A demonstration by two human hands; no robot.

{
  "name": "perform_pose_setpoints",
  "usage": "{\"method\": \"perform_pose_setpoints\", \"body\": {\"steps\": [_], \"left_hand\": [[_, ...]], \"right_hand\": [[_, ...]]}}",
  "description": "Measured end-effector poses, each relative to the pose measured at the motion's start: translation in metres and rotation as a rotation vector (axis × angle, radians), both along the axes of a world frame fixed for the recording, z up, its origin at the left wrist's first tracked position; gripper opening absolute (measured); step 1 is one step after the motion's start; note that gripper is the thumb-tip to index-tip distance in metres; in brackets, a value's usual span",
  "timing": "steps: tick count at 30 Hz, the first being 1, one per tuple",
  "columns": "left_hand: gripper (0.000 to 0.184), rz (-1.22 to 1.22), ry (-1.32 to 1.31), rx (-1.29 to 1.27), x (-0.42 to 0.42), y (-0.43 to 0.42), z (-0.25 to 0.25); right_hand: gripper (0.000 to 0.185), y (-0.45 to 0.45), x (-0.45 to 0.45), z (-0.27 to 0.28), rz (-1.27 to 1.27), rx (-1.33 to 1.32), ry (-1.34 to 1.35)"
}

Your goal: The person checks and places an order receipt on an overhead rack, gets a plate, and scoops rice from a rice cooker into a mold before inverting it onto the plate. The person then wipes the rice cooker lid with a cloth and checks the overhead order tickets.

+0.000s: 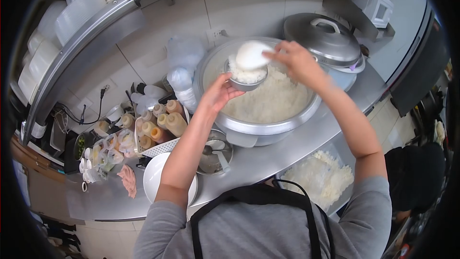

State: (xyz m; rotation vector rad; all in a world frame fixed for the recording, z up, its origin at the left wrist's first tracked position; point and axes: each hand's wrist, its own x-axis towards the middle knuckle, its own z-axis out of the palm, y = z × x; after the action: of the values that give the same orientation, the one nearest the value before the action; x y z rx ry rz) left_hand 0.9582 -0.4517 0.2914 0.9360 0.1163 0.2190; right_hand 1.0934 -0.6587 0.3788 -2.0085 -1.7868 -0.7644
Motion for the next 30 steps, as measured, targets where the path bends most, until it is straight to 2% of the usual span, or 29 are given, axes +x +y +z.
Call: {"method": "perform_pose_setpoints", "body": {"steps": [1,3,4,5,7,9,11,12,14,17,21,23,27,29,30], "left_hand": [[0.04,-0.002,0.011,0.001,-0.002,0.0,0.001],[0.036,-0.062,0.014,0.184,-0.006,-0.002,0.001],[0.036,-0.065,0.025,0.18,-0.007,-0.004,0.0],[0.038,-0.041,0.042,0.193,-0.006,-0.004,0.002],[0.039,-0.013,0.057,0.207,-0.003,-0.001,0.005],[0.039,-0.01,0.022,0.181,-0.004,0.0,0.005],[0.039,0.022,0.017,0.141,-0.004,-0.007,0.002],[0.038,0.05,0.002,0.104,-0.001,-0.012,0.002],[0.039,0.115,-0.025,0.022,0.005,-0.019,-0.007],[0.039,0.205,-0.065,-0.079,0.013,-0.031,-0.015],[0.037,0.256,-0.081,-0.105,0.013,-0.036,-0.019],[0.037,0.278,-0.099,-0.077,0.013,-0.036,-0.016],[0.036,0.321,-0.114,0.016,0.012,-0.035,-0.016],[0.037,0.342,-0.094,0.001,0.004,-0.034,-0.013],[0.038,0.349,-0.077,-0.013,0.0,-0.033,-0.009]], "right_hand": [[0.056,-0.001,-0.001,0.009,-0.01,0.046,0.211],[0.054,0.003,0.002,0.001,-0.047,0.049,0.266],[0.051,0.004,0.002,-0.006,-0.082,0.056,0.304],[0.047,0.007,0.007,-0.025,-0.082,0.0,0.203],[0.045,0.0,-0.015,-0.025,-0.041,-0.013,0.196],[0.044,-0.003,-0.023,-0.021,0.005,-0.032,0.195],[0.043,-0.004,-0.018,-0.019,-0.05,0.073,0.366],[0.043,-0.004,-0.019,-0.02,-0.05,0.076,0.369],[0.041,-0.005,-0.019,-0.027,-0.274,0.211,0.44],[0.049,0.012,-0.051,-0.06,-0.297,0.15,0.35],[0.049,0.016,-0.043,-0.061,-0.202,0.137,0.431],[0.047,0.011,-0.024,-0.056,-0.218,0.258,0.523],[0.045,0.015,-0.034,-0.061,-0.226,0.097,0.544],[0.044,0.016,-0.022,-0.069,-0.111,0.255,0.51],[0.044,0.016,-0.014,-0.064,-0.089,0.243,0.51]]}}
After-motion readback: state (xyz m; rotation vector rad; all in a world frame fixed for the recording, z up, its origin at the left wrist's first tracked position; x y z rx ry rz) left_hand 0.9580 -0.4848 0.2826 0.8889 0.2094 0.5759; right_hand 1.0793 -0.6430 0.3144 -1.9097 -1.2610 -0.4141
